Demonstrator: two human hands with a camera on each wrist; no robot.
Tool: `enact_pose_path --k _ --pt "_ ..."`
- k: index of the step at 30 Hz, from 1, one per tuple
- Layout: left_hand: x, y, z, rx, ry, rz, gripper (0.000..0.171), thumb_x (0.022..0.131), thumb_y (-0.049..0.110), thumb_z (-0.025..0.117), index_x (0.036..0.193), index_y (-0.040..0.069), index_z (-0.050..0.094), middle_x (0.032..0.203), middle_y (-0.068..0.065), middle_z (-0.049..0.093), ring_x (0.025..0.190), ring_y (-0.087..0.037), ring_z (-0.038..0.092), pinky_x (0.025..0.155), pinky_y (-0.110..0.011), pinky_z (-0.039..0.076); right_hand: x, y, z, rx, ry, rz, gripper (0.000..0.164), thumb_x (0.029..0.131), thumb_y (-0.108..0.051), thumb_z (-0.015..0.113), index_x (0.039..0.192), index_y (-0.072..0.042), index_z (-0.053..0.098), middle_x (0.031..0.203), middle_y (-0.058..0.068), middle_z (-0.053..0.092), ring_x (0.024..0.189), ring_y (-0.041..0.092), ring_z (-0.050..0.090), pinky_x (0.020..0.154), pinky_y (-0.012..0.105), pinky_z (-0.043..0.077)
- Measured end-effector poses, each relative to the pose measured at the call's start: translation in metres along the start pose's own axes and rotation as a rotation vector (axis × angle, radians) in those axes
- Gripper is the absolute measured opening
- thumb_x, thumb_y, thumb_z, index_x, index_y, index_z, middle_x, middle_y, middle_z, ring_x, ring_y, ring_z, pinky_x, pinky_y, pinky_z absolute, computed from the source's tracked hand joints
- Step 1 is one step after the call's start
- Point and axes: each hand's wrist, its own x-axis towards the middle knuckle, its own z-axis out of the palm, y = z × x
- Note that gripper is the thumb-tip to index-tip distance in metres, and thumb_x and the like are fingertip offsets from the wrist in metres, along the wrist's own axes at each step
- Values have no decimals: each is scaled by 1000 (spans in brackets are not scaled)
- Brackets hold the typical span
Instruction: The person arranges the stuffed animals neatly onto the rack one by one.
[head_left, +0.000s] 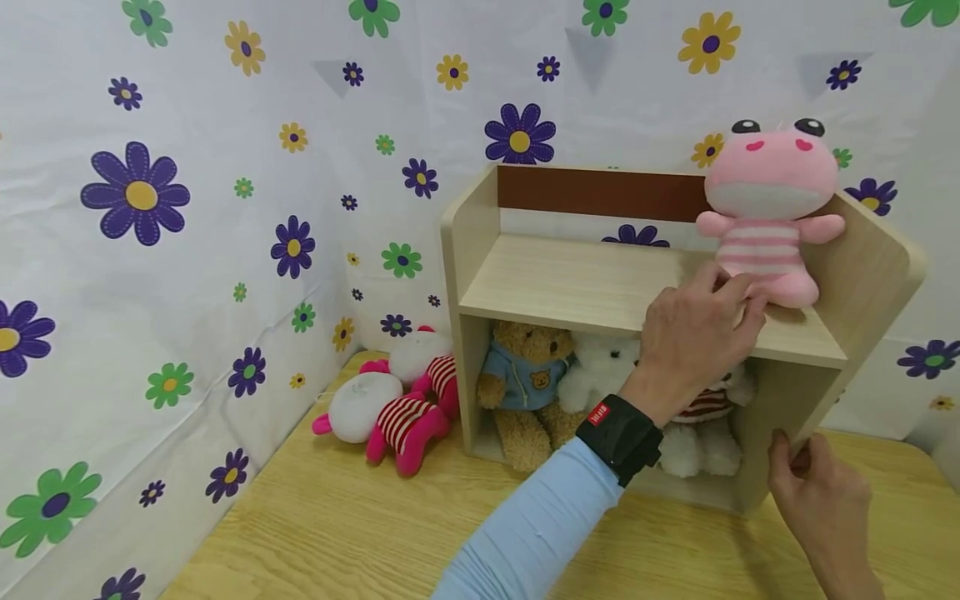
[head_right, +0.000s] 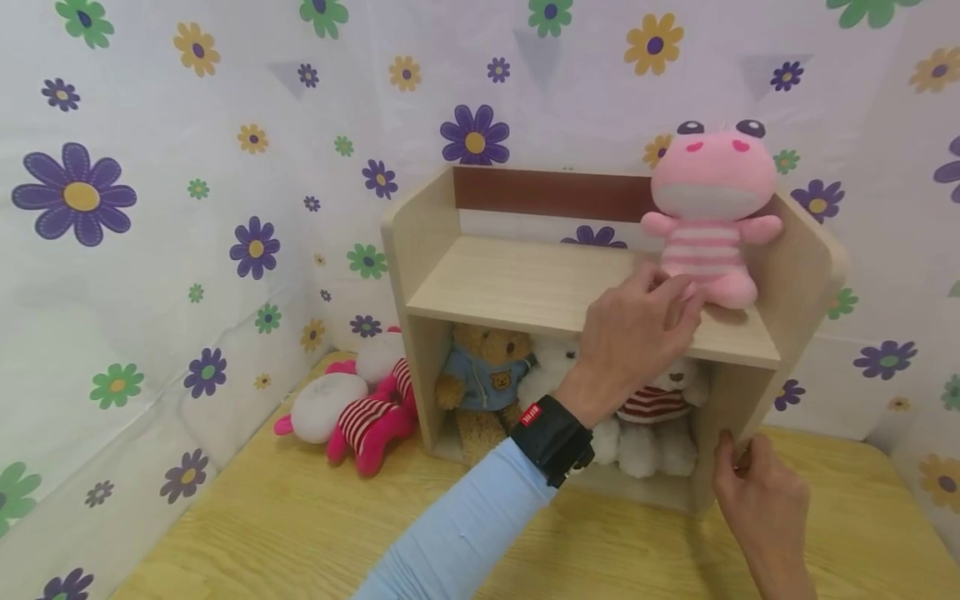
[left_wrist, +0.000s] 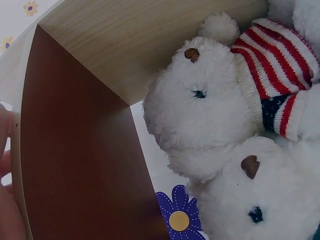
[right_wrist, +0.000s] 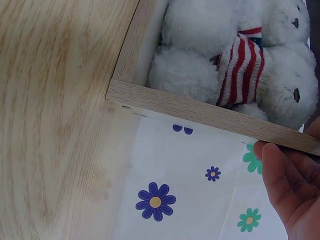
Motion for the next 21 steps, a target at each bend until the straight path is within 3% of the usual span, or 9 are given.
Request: enact_pose_path --k 3,8,13,16,21 --pt "0 1 0 5 -28 19 27 103 45 52 100 29 74 90 12 64 59 -2 52 48 -17 27 1 -1 0 1 2 11 37 90 -27 55 64 -1 49 46 9 51 54 -22 27 34 25 24" --pt "1 2 1 31 -96 21 29 103 48 50 108 32 74 98 17 71 77 0 64 52 -18 34 0 0 0 -12 6 10 38 90 -28 54 63 -2 49 45 9 51 54 -22 26 34 26 24" --pt "0 4 2 90 -123 15 36 105 51 44 99 31 72 93 18 71 88 -3 69 55 -21 40 -1 1 1 -16 4 1 38 91 -28 53 64 -2 49 45 8 50 53 -21 25 33 25 24" --pt "1 6 2 108 -149 5 40 106 52 40 99 30 73 98 18 72 102 -5 70 63 -24 47 -1 0 0 -17 0 -2 38 92 -28 52 65 -1 48 46 8 49 53 -20 23 34 24 23" --pt "2 8 3 120 -221 -11 45 107 52 34 111 32 75 113 19 73 118 -9 66 78 -30 54 0 -1 -1 -8 -8 3 38 92 -28 53 66 -1 48 46 8 49 53 -21 23 34 23 23"
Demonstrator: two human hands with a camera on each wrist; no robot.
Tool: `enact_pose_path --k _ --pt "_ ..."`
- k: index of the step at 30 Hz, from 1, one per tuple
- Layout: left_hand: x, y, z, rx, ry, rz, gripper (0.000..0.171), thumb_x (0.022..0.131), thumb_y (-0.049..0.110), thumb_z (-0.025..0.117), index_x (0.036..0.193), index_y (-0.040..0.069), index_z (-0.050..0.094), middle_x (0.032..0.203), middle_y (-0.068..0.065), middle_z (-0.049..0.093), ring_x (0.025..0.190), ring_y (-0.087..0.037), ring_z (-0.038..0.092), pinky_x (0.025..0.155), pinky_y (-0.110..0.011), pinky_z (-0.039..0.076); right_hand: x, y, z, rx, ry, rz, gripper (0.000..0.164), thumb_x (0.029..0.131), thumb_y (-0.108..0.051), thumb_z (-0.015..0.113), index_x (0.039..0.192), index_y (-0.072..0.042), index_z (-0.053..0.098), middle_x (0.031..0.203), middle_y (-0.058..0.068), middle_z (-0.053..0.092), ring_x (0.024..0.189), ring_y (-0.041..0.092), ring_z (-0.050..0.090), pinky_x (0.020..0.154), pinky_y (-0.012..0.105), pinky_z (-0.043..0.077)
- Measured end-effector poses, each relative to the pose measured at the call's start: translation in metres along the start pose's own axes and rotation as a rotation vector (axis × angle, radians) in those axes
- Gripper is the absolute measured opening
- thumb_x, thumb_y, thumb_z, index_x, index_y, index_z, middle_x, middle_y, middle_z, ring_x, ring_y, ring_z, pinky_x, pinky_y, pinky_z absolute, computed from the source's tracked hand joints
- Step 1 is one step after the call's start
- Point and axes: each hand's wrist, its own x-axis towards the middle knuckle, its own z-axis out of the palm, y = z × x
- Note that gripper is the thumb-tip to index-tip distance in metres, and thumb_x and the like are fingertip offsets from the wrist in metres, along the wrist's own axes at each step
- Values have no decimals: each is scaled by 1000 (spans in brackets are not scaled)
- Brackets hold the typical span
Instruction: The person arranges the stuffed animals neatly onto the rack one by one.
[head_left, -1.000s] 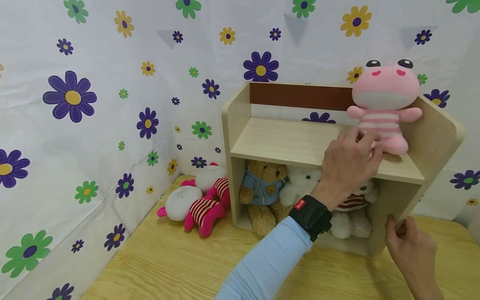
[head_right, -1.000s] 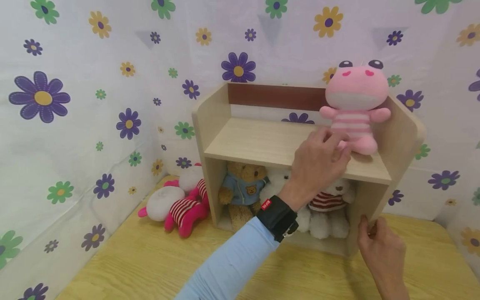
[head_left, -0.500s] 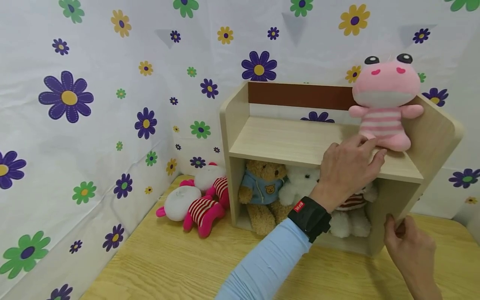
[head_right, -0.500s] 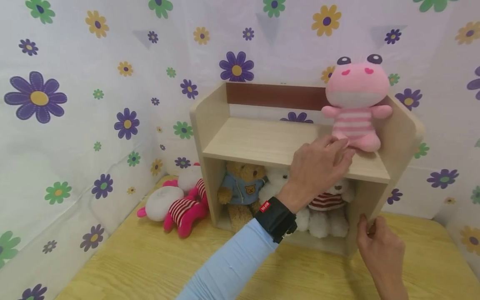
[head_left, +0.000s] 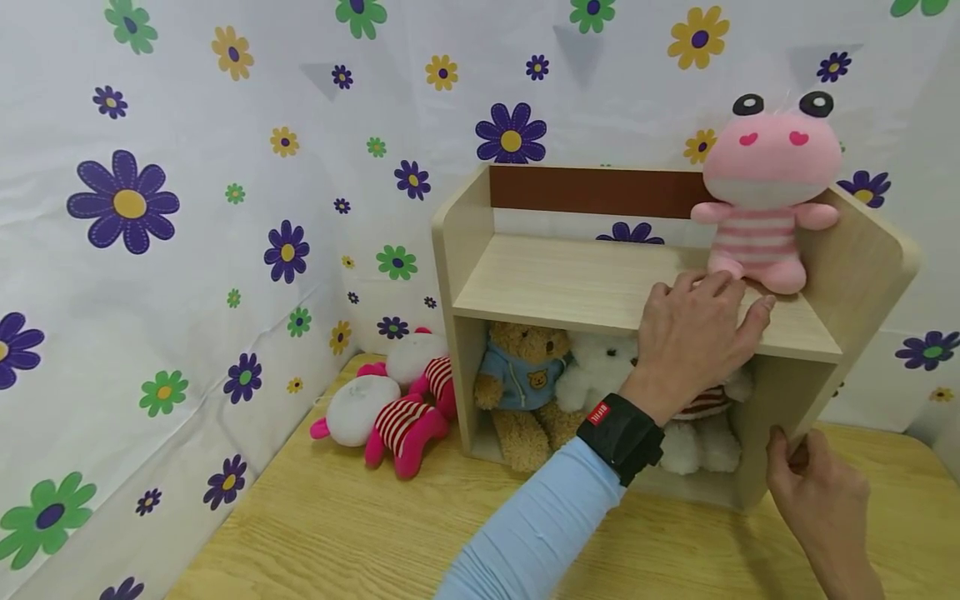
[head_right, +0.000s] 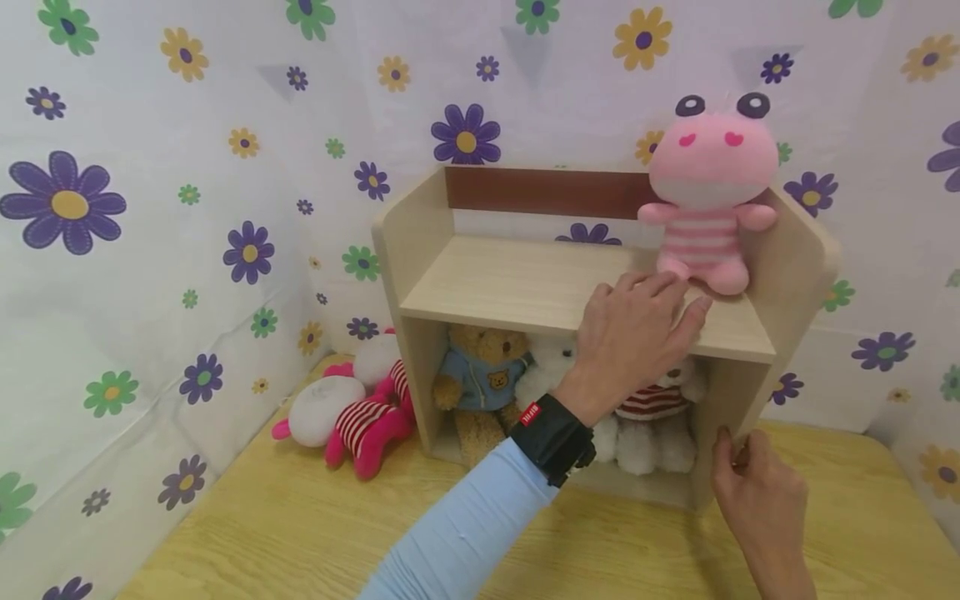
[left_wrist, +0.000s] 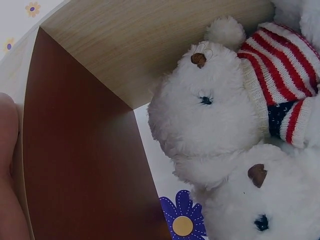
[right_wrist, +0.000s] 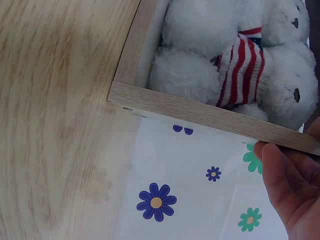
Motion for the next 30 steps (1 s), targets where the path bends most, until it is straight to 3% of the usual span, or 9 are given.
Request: enact_pose_path --k 4,13,18,21,24,30 --pt "0 0 -1 -5 -27 -8 47 108 51 32 112 31 74 116 19 72 119 -10 65 81 -32 54 0 1 0 0 -7 -5 38 92 -28 53 66 -1 49 46 9 50 52 -21 25 33 23 24" --pt "-1 0 -1 42 -11 5 49 109 51 28 114 32 72 118 20 72 117 -10 65 79 -32 53 -3 7 -1 -17 -51 -6 35 91 -25 54 65 -2 49 47 9 52 44 -10 31 34 22 26" --pt "-3 -3 0 58 102 24 44 108 50 34 109 33 74 105 19 75 105 -10 70 69 -29 51 -3 7 1 -17 -39 -5 35 90 -24 55 64 -3 49 45 8 51 44 -11 28 33 23 25" --pt "-6 -6 -2 19 162 44 37 106 48 40 105 33 74 90 19 73 92 -9 71 59 -25 44 -2 6 1 -13 -36 -1 36 90 -24 55 62 -3 48 44 7 49 47 -15 25 34 24 24" --pt "-12 -9 -7 -62 169 69 30 105 45 46 108 32 73 85 18 71 82 -8 69 55 -23 37 -2 4 -1 -10 -44 13 35 89 -23 56 62 -4 47 44 7 48 49 -17 22 34 23 23" --pt "-24 -13 -18 -165 156 110 30 103 43 52 120 30 73 103 16 76 92 -7 71 69 -24 47 2 -2 -3 9 -33 33 32 86 -19 59 62 -2 48 44 8 49 52 -21 21 34 23 23"
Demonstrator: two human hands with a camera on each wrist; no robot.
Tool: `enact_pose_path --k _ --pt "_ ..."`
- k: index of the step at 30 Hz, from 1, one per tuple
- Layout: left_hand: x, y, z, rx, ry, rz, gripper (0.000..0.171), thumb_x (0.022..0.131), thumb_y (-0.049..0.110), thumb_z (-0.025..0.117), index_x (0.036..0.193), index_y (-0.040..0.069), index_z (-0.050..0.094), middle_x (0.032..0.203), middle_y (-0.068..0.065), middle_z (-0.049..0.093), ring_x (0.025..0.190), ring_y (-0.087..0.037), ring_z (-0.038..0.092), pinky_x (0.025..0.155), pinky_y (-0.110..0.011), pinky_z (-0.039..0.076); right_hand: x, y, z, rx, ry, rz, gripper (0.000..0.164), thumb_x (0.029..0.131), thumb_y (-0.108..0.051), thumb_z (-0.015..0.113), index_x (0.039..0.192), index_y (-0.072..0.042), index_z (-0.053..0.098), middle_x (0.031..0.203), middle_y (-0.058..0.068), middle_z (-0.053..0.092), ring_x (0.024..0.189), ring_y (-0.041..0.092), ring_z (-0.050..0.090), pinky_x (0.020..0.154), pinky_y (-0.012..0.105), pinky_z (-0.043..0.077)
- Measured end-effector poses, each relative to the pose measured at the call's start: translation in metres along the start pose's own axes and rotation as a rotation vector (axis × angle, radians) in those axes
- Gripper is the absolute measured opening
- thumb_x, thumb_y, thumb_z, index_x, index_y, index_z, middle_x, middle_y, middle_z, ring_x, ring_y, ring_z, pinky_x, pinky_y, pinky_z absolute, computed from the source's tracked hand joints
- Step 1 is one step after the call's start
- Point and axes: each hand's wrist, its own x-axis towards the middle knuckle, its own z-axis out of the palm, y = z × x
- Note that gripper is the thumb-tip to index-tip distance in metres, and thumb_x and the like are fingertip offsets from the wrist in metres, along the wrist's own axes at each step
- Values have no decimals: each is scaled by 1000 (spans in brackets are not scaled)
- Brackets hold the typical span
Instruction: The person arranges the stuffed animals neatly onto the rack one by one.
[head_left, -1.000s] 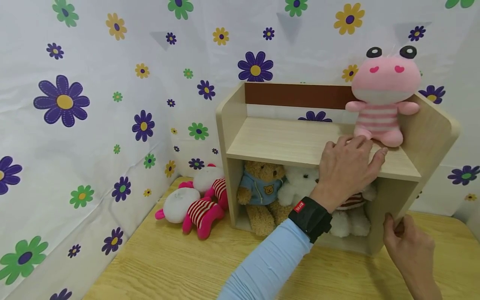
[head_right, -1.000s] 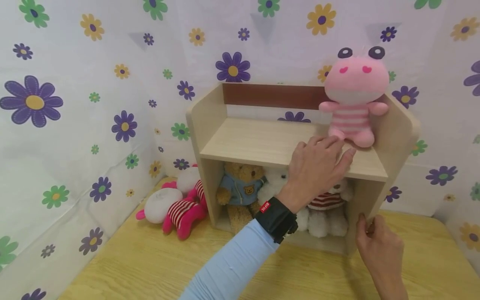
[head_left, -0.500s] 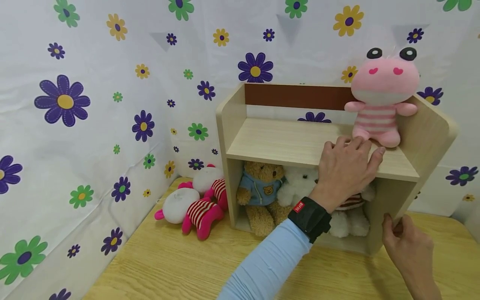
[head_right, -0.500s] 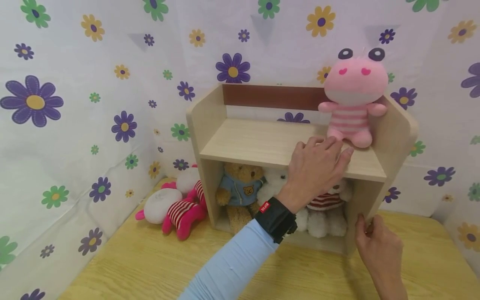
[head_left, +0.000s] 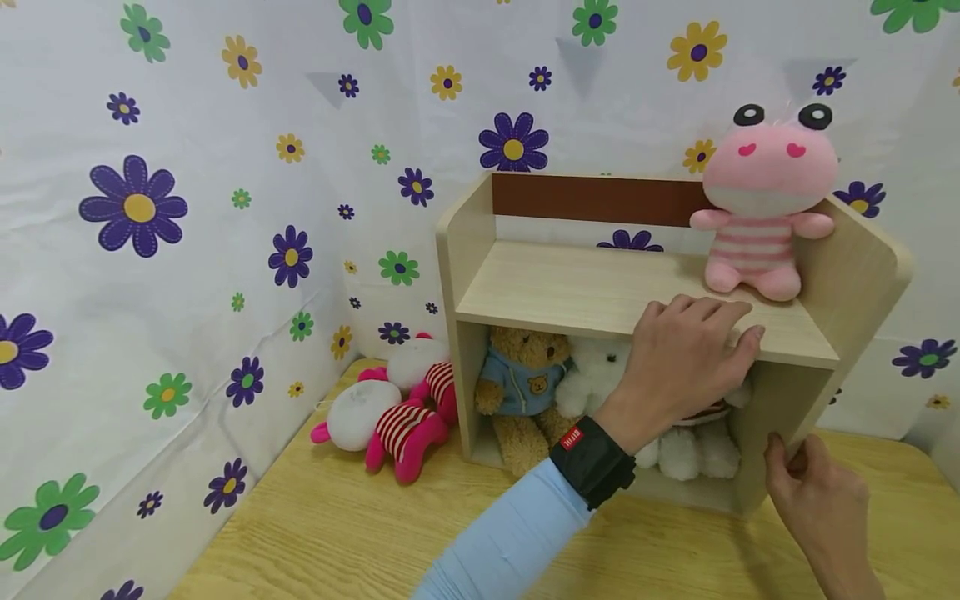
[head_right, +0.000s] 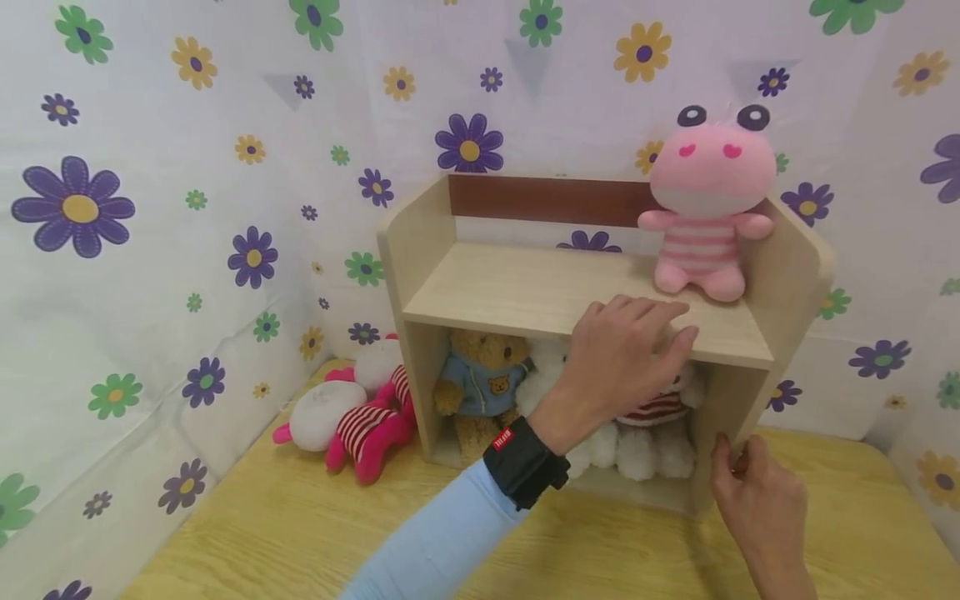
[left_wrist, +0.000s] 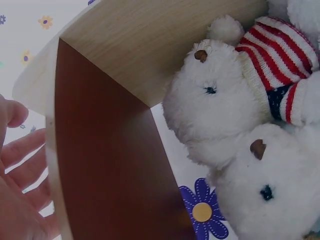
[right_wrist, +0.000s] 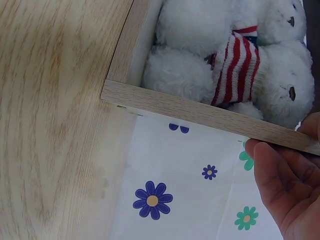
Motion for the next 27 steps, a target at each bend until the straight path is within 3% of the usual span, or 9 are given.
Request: enact_pose_path --k 4,8,19,24,27 --pt "-6 0 -9 -60 -16 25 33 103 43 53 124 28 73 112 13 76 103 -7 71 80 -26 52 1 -3 -1 -2 4 -13 33 87 -20 58 61 -2 48 43 8 48 44 -14 26 34 22 22" --pt "-10 2 -17 -100 15 68 32 102 41 55 125 27 73 112 12 77 104 -6 71 79 -24 51 2 -4 -2 2 -4 -27 36 89 -21 56 61 -1 48 43 8 48 38 -7 29 34 20 21" --pt "-24 14 -33 -138 64 159 32 100 44 57 122 28 75 114 14 76 106 -3 70 82 -20 50 -2 3 -1 -17 -37 -29 37 91 -25 53 63 0 50 45 9 52 45 -15 29 35 21 23" --pt "-38 16 -38 -138 67 225 32 99 43 57 122 29 75 118 15 74 109 -2 68 89 -19 49 -3 5 0 -29 -61 -36 58 101 -44 41 64 0 52 45 8 52 48 -18 26 35 20 24" --pt "-52 15 -40 -126 54 258 32 99 44 58 122 30 75 120 14 74 109 -3 68 89 -20 50 -3 6 0 -29 -58 -37 59 101 -44 40 64 0 51 45 8 50 51 -21 23 35 20 23"
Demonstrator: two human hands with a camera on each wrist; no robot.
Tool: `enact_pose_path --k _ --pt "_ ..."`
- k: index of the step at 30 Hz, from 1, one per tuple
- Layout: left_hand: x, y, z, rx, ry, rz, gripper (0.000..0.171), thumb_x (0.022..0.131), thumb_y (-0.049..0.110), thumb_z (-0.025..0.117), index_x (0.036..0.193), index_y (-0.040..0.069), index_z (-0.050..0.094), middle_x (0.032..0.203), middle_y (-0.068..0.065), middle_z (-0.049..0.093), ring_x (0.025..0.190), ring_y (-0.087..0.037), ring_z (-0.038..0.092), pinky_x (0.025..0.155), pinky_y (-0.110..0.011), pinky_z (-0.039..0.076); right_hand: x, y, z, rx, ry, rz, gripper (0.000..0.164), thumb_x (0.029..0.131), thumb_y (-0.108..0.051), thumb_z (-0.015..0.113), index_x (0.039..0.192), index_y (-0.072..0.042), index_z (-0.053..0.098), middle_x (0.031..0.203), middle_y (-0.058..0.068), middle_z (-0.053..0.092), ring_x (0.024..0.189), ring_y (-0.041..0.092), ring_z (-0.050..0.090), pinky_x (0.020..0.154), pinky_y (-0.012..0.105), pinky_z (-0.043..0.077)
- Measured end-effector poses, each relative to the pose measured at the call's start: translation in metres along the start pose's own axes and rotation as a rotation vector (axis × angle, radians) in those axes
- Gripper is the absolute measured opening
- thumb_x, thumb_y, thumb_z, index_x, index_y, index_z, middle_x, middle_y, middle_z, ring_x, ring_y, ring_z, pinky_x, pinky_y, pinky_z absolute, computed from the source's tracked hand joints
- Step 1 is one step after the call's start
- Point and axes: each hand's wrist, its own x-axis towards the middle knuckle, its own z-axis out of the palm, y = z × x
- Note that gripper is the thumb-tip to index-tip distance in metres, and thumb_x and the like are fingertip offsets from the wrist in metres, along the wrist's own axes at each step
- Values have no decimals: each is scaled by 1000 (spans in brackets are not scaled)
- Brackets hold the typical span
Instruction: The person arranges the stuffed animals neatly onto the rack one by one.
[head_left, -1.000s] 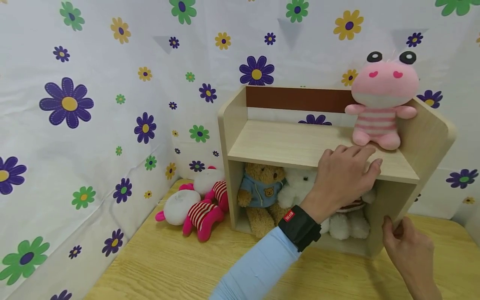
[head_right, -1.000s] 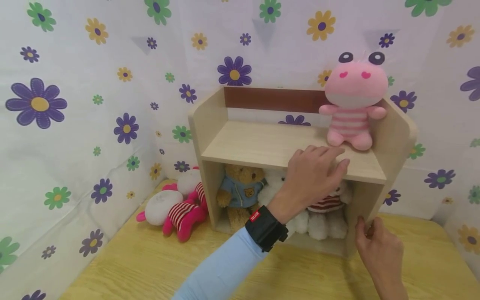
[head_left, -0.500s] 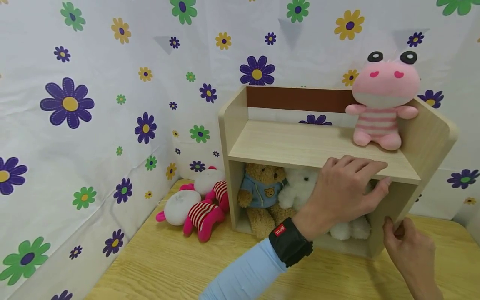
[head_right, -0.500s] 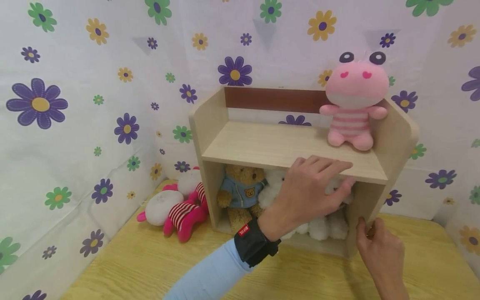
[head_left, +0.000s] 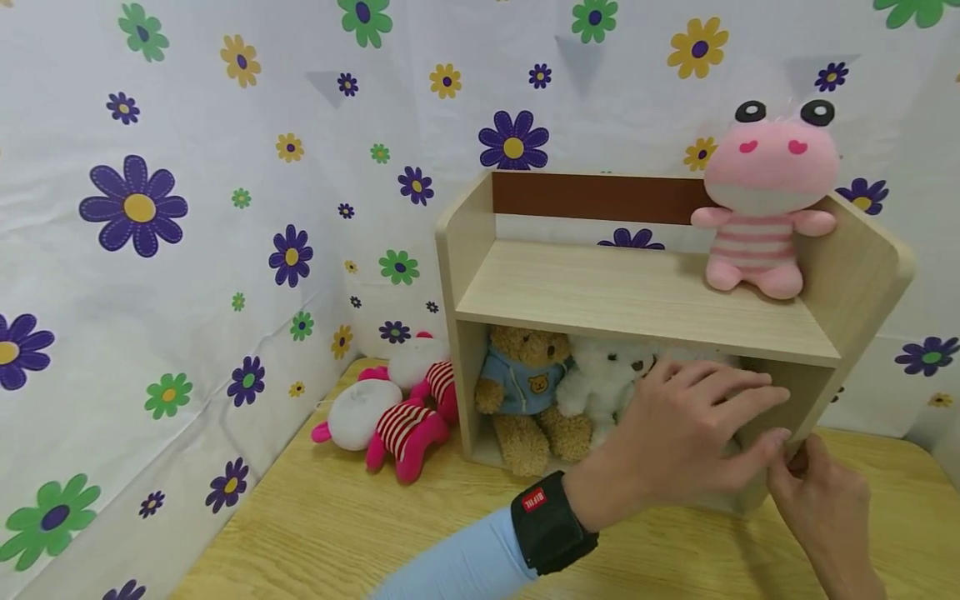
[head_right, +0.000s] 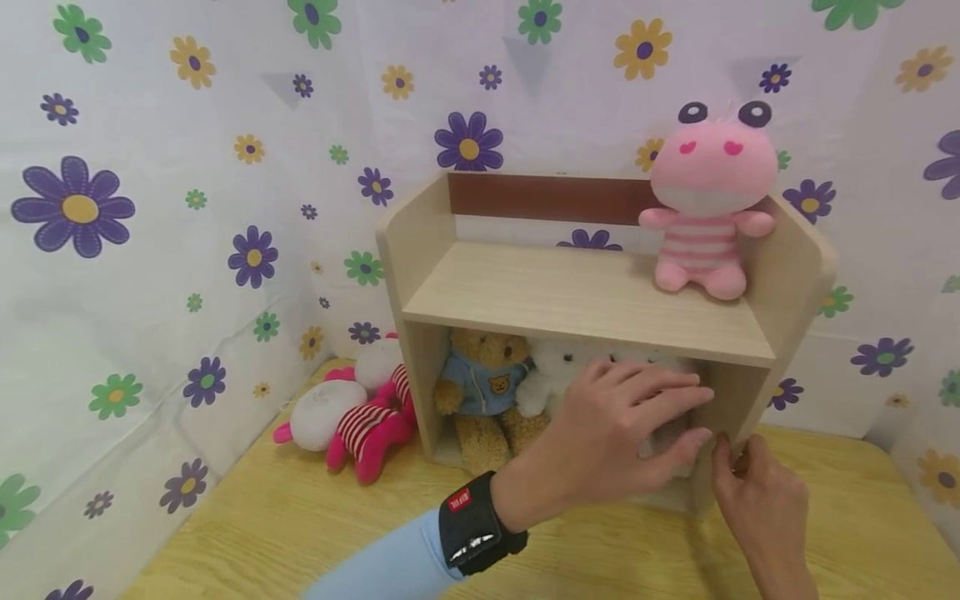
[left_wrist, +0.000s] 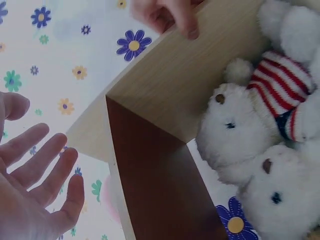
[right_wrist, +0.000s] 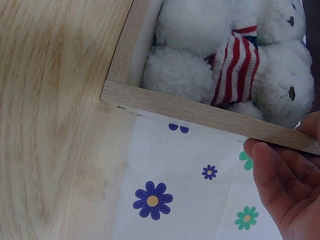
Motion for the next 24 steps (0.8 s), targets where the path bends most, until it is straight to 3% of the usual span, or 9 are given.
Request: enact_pose_path --k 3,6,15,24 --pt "-18 -3 -5 -26 -49 -9 32 100 45 58 123 29 74 122 13 73 113 -4 66 90 -21 49 0 0 0 12 15 10 42 94 -30 52 64 0 51 44 9 50 51 -21 22 35 20 24" --pt "-39 -12 -10 -65 -113 -60 33 101 43 59 127 28 71 126 11 71 115 -6 64 91 -24 49 1 -2 1 16 32 20 31 87 -18 59 63 -1 50 44 9 49 48 -18 24 34 22 23" --pt "-113 -44 -21 -113 -208 -250 33 95 37 70 127 27 71 125 8 71 113 -12 65 85 -34 50 3 -9 -1 -6 66 17 34 87 -21 57 60 -3 47 41 7 47 40 -9 26 33 25 21" --pt "-160 -58 -34 -95 -324 -328 38 94 36 72 131 29 68 130 7 69 114 -15 65 83 -37 50 -1 -1 0 -38 18 -10 39 92 -25 51 60 -5 46 42 5 46 45 -13 20 34 23 22"
